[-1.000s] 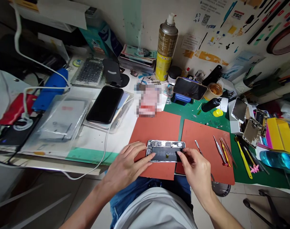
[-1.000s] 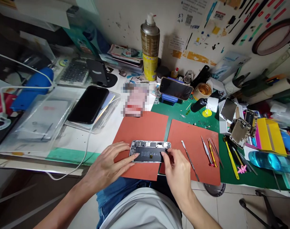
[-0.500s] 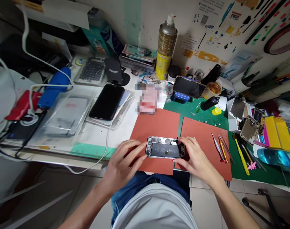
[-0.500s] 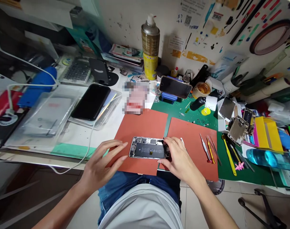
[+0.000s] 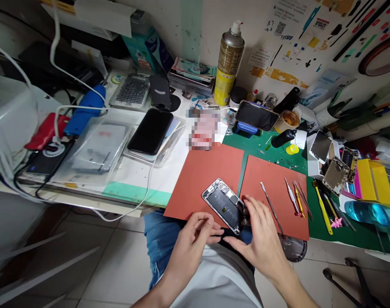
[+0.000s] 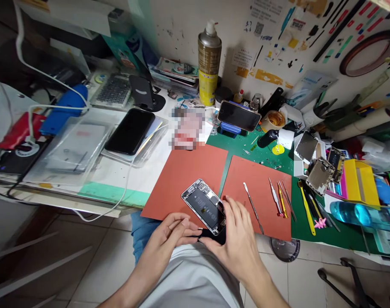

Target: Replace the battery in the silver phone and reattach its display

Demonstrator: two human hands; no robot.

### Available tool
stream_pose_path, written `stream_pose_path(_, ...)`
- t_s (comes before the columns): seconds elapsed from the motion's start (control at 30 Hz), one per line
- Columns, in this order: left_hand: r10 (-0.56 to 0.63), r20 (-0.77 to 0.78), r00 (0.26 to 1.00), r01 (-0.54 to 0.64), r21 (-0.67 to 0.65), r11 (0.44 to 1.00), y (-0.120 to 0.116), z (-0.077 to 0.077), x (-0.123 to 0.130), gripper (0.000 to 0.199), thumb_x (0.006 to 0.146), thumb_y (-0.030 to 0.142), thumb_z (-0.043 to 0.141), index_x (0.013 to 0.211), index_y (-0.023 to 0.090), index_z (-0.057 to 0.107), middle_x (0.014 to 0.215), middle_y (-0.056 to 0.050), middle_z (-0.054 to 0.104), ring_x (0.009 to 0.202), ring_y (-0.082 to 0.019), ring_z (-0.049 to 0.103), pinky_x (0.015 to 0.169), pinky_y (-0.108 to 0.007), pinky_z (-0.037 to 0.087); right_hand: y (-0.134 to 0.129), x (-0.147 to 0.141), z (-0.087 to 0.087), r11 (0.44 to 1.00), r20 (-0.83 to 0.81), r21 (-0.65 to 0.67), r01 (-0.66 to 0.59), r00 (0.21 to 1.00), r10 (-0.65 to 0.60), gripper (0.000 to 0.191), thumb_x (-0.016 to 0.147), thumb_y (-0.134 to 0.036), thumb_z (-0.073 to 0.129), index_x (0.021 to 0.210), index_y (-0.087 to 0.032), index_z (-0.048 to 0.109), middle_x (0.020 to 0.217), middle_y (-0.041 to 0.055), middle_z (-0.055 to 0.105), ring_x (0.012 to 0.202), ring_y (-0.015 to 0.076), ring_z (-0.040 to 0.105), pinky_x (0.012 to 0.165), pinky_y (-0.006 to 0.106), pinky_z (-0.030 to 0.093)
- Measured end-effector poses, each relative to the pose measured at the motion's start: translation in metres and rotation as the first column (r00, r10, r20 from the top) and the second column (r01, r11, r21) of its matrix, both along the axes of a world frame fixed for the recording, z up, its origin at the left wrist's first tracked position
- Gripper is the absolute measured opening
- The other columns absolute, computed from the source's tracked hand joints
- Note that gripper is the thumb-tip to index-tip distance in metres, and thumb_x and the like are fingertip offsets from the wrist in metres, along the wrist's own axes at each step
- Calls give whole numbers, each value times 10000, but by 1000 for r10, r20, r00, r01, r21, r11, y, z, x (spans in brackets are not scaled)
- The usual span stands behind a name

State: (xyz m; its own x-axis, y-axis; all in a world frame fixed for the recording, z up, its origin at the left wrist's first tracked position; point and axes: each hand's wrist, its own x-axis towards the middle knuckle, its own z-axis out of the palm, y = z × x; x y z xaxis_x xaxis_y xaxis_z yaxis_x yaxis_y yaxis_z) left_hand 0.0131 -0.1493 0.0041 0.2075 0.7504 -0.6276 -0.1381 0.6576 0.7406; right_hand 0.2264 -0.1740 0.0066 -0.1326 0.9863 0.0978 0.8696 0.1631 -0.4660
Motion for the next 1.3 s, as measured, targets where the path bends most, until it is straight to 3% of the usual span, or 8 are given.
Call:
stream_pose_path(0.13, -55, 2, 999, 55, -25, 998, -6, 1, -1, 570, 887, 719, 695, 1060, 178, 645, 1072, -145, 780, 1049, -325, 788, 916, -473, 665, -16, -8, -10, 999, -8, -14, 51, 999, -52, 752, 974, -314, 666, 1623, -220, 297, 1472, 192, 565, 1347, 380, 548, 1069, 598, 537)
stream_pose_path(0.3, -66, 67, 996, 70, -64, 995, -2, 5, 6, 645, 832, 747, 739, 1094, 161, 682, 1117, -176, 785, 1069, -329, 781, 956, -484, 643, -5, -8, -11, 998, -76, -9, 61, 995, -61, 781, 880, -183, 625, 1597, -235, 319, 1386, 170, 577, 1257, 365, 569, 1023, 573, 549)
stream_pose_path(0.4, 13, 155, 988, -4, -58, 998, 0, 6, 18, 599, 831, 681, 785, 1119, 169, 674, 1154, -159, 784, 1075, -308, 776, 996, -466, 619, -4, -13, -6, 994, -142, -3, 105, 984, -104, 815, 821, -177, 640, 1575, -237, 336, 1363, 159, 583, 1220, 355, 581, 1010, 564, 559)
stream_pose_path(0.57, 231, 265, 936, -232, -29, 972, 2, 10, 40, 474, 854, 420, 847, 1218, 235, 606, 1218, -77, 772, 1152, -256, 741, 1045, -406, 576, -22, -33, 2, 982, -277, -9, 188, 943, -184, 820, 865, -265, 741, 1588, -254, 353, 1375, 165, 591, 1240, 349, 595, 995, 528, 588)
stream_pose_path(0.67, 308, 283, 908, -309, -42, 950, 4, 11, 43, 514, 813, 359, 877, 1220, 239, 586, 1166, -53, 779, 1082, -236, 752, 978, -378, 598, -29, -36, 8, 957, -431, -118, 264, 855, -289, 692, 929, -362, 754, 1543, -254, 453, 1331, 151, 624, 1183, 305, 636, 987, 470, 593)
stream_pose_path(0.8, 294, 236, 926, -299, -16, 954, 3, 9, 38, 526, 791, 329, 897, 1208, 227, 593, 1128, -46, 783, 1025, -210, 748, 953, -362, 606, -19, -31, 15, 896, -591, -319, 307, 675, -442, 333, 1002, -430, 674, 1276, -242, 695, 1111, 97, 680, 1013, 234, 665, 891, 362, 587)
stream_pose_path(0.93, 270, 204, 941, -278, 13, 961, 0, 6, 34, 520, 805, 339, 893, 1227, 236, 608, 1142, -36, 776, 1022, -201, 742, 936, -351, 615, -9, -31, 16, 850, -667, -460, 255, 533, -521, 297, 969, -472, 717, 1133, -229, 765, 982, 59, 666, 899, 192, 651, 808, 304, 560)
stream_pose_path(1.3, 251, 152, 956, -262, 61, 963, -3, 4, 34, 486, 815, 328, 890, 1203, 214, 622, 1126, -46, 769, 1041, -202, 729, 943, -337, 601, -4, -38, 9, 809, -684, -535, 243, 438, -584, 271, 893, -483, 801, 961, -221, 792, 829, 2, 598, 759, 144, 542, 720, 287, 473)
